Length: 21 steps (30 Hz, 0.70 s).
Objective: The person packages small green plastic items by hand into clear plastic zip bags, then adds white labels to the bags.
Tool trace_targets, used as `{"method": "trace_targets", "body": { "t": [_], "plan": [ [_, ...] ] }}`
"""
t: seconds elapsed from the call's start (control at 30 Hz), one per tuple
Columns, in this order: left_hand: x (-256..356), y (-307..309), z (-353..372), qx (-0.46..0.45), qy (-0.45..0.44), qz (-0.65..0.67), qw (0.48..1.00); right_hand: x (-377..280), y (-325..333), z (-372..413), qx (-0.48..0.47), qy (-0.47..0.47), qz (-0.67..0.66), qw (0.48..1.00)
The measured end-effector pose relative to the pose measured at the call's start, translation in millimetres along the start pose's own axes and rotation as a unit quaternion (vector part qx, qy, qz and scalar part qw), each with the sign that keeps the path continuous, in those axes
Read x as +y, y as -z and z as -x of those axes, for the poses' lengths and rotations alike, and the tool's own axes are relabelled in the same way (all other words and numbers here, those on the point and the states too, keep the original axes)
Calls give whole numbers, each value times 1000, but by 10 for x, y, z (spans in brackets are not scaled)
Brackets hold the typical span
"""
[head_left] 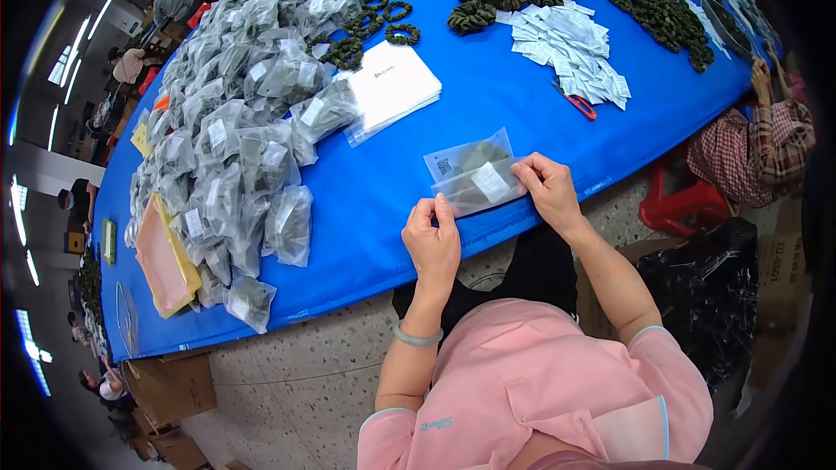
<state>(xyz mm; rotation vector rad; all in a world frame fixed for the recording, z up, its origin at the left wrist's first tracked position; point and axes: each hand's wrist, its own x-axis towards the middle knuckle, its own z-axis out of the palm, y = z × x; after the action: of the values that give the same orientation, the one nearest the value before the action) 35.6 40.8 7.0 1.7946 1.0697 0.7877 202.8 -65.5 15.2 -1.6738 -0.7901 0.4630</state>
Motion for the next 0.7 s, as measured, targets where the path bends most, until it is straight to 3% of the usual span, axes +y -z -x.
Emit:
{"method": "trace_targets", "body": {
  "t": [0.1,0.23,0.27,0.4,0.47,0.53,0.6,0.67,0.7],
  "plan": [
    [-25,-10,-25,10,2,-22,1000,-13,-34,-11,4,-6,28,1000],
    [-88,-65,-76,76,-174,-201,961,29,-72,-25,18,-15,223,975],
    [-70,-68,-79,76,-173,-201,961,18,-79,-25,18,-15,223,974],
    [97,-50,-115,58,-109,-256,959,-102,-129,-45,171,180,288,925],
    [111,-63,-156,119,-240,-265,926,-46,-124,-60,129,205,284,928],
    [232,-158,-134,101,-274,-276,916,76,-105,-20,45,241,282,927],
    [272,-322,-96,60,-284,-278,916,94,-102,5,-10,255,254,933],
    [314,-392,-68,37,-289,-255,922,75,-29,15,7,253,242,937],
    [380,-361,-62,6,-244,-302,921,89,8,5,38,246,233,940]
  ]
}}
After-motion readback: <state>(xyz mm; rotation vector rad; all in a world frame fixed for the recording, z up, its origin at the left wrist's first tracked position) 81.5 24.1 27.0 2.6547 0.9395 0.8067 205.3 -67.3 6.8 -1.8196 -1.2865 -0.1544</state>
